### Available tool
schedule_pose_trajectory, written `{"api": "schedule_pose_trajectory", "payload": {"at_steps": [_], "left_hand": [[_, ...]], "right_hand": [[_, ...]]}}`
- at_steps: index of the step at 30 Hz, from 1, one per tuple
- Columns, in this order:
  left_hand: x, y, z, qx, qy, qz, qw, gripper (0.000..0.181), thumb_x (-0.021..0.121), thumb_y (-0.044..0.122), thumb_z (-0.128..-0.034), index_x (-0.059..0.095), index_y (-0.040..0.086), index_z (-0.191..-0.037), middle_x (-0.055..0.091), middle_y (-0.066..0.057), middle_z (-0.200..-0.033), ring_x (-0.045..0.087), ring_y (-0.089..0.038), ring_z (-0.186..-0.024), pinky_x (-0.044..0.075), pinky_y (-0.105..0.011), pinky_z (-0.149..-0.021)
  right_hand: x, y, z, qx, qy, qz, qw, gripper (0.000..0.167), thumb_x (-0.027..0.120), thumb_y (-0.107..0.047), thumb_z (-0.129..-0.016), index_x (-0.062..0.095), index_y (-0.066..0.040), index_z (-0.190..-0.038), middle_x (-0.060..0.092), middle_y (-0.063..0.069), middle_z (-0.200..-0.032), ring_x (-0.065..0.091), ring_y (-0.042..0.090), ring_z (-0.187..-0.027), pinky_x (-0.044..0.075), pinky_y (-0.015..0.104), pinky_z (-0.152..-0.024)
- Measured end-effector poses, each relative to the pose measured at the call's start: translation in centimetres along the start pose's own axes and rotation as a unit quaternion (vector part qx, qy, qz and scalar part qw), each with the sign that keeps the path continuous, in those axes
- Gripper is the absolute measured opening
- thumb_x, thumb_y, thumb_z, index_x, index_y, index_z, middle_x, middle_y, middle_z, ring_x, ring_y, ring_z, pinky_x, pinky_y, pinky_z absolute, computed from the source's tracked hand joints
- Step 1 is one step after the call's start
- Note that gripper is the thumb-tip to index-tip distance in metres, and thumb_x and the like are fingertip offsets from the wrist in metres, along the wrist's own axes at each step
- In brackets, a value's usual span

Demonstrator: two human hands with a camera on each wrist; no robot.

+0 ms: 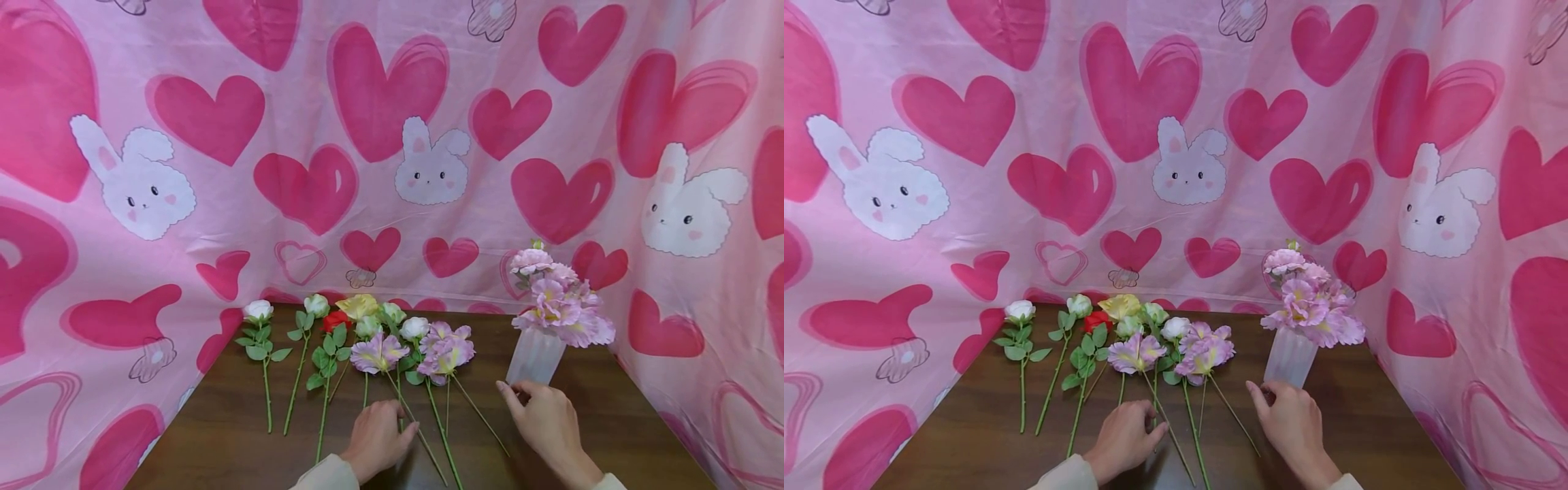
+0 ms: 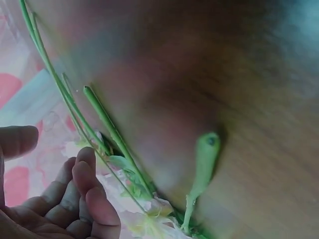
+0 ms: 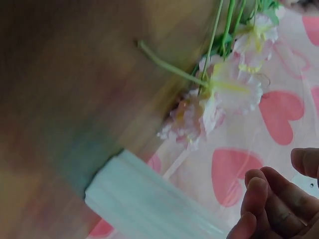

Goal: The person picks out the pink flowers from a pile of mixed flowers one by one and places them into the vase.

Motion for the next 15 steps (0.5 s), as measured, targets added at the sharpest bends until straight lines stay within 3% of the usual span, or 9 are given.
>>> {"api": "schedule_pose_trajectory", "payload": {"at_steps": [4,9,15], "left_hand": [[0.1,-0.1,-0.4,-0.019,-0.007,0.003,0.9998,0.029,0.082,0.04,-0.0843,0.071,0.014,-0.081,0.068,0.004,-0.075,0.063,-0.015,-0.068,0.05,-0.037,-0.06],[0.5,-0.2,-0.9,-0.048,-0.031,0.015,0.9983,0.026,0.082,0.039,-0.0849,0.071,0.018,-0.075,0.068,0.006,-0.075,0.064,-0.016,-0.068,0.052,-0.039,-0.062],[1.0,-0.3,-1.4,-0.075,-0.05,0.02,0.9957,0.029,0.08,0.039,-0.0868,0.069,0.019,-0.068,0.065,0.006,-0.072,0.063,-0.018,-0.066,0.052,-0.042,-0.061]], "right_hand": [[0.6,-0.3,1.1,0.019,-0.034,-0.01,0.9992,0.019,0.086,-0.033,-0.083,0.077,-0.019,-0.073,0.064,-0.011,-0.057,0.05,0.007,-0.048,0.046,0.039,-0.047],[1.3,-0.2,2.3,0.059,-0.085,-0.016,0.9945,0.019,0.083,-0.034,-0.087,0.076,-0.022,-0.074,0.049,-0.019,-0.05,0.04,0.003,-0.047,0.043,0.032,-0.05],[1.7,-0.1,3.5,0.099,-0.118,-0.022,0.9878,0.02,0.081,-0.041,-0.088,0.075,-0.026,-0.076,0.053,-0.019,-0.057,0.05,0.002,-0.054,0.044,0.033,-0.054]]}}
Point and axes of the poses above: each hand's wrist, its own z-axis away from the middle knuckle, its own x-axis out of the palm, y = z × x, the point moved 7 cm from there along -z, towards the middle knuckle
